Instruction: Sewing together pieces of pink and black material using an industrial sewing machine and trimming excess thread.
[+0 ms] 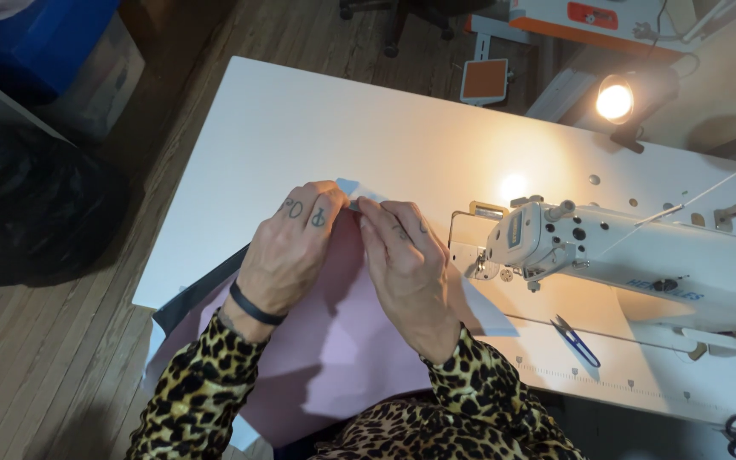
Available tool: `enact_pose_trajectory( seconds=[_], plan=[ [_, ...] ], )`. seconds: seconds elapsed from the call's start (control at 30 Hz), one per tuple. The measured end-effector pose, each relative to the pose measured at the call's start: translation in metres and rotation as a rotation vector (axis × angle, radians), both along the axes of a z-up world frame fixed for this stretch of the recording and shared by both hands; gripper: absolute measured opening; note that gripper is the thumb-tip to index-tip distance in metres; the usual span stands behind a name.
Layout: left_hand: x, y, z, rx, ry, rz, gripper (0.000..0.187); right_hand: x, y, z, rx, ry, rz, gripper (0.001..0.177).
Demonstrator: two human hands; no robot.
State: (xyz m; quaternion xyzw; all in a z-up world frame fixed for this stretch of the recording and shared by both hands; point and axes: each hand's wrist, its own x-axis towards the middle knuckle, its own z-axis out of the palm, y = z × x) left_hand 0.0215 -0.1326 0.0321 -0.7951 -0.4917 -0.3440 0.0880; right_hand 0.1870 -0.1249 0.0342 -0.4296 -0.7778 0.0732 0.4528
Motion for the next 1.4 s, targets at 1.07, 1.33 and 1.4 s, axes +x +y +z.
enact_pose_trajectory(
  seconds=[1.07, 1.33, 1.4],
  plan=[
    [0.004, -0.098, 0.047, 0.468, -0.028, 0.08, 0.023, 0.001, -0.06, 0.054, 0.493, -0.117, 0.098, 0.026],
    [0.003, -0.104, 0.053, 0.336, -0.218, -0.004, 0.029, 0.007, -0.064, 0.067, 0.365, -0.11, 0.159, 0.022],
    [0.006, -0.103, 0.059, 0.28, -0.277, 0.022, 0.033, 0.01, -0.063, 0.068, 0.362, -0.102, 0.164, 0.02]
  ],
)
